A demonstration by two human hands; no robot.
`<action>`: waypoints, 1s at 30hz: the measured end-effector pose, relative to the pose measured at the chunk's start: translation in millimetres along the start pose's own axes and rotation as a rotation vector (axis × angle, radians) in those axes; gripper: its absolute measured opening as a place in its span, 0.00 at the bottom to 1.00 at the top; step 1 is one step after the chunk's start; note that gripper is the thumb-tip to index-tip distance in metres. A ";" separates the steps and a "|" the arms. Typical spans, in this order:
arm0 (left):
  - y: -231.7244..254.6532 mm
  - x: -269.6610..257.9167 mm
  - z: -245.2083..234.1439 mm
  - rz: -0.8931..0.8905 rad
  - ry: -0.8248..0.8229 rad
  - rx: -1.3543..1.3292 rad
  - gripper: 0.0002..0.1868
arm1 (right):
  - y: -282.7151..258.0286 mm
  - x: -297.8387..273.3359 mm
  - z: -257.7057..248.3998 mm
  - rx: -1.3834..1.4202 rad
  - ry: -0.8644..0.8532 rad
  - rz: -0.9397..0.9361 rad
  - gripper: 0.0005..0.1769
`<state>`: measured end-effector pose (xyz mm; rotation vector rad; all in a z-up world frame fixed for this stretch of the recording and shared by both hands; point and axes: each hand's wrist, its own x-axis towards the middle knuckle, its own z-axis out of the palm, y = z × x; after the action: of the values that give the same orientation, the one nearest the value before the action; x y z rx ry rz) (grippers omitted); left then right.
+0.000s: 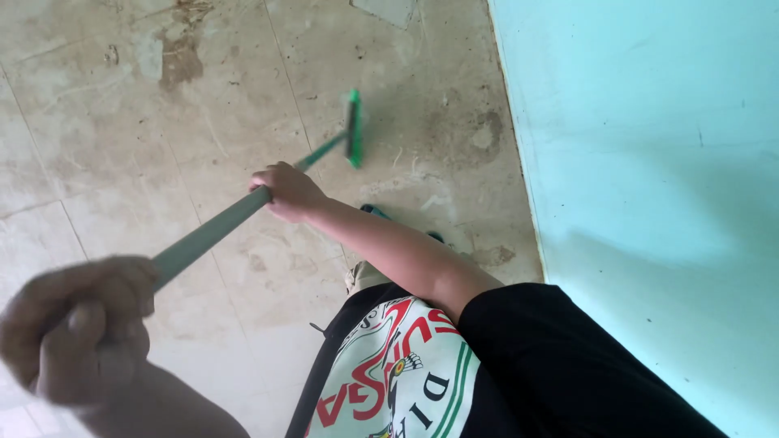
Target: The person sweeps a tiled floor using a green push broom, moving debris toward a corner and around a parked motorcycle. The person walks across the room while sweeping, covering multiple areas of the floor.
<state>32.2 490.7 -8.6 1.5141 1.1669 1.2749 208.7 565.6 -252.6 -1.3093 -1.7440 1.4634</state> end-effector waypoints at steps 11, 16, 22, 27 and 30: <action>-128.3 7.8 104.2 -0.131 0.141 -0.320 0.15 | 135.2 -68.2 -107.0 -0.373 -0.016 0.287 0.11; -176.4 28.1 177.2 -0.270 0.144 -0.538 0.13 | 187.4 -64.0 -161.2 -0.454 -0.013 0.409 0.13; -124.0 54.8 111.5 -0.326 0.242 -0.137 0.17 | 150.3 28.9 -104.0 -0.135 0.055 0.261 0.12; 6.0 47.1 111.4 -0.182 0.570 0.168 0.07 | 29.8 91.0 -97.5 -0.198 -0.290 -0.125 0.09; -2.4 21.7 81.2 -0.176 0.596 -0.025 0.15 | -15.1 65.3 -132.4 -0.278 -0.432 -0.002 0.12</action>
<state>113.3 510.4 -18.3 1.0030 1.6071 1.6634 289.2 683.7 -212.7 -1.1787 -2.2931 1.6376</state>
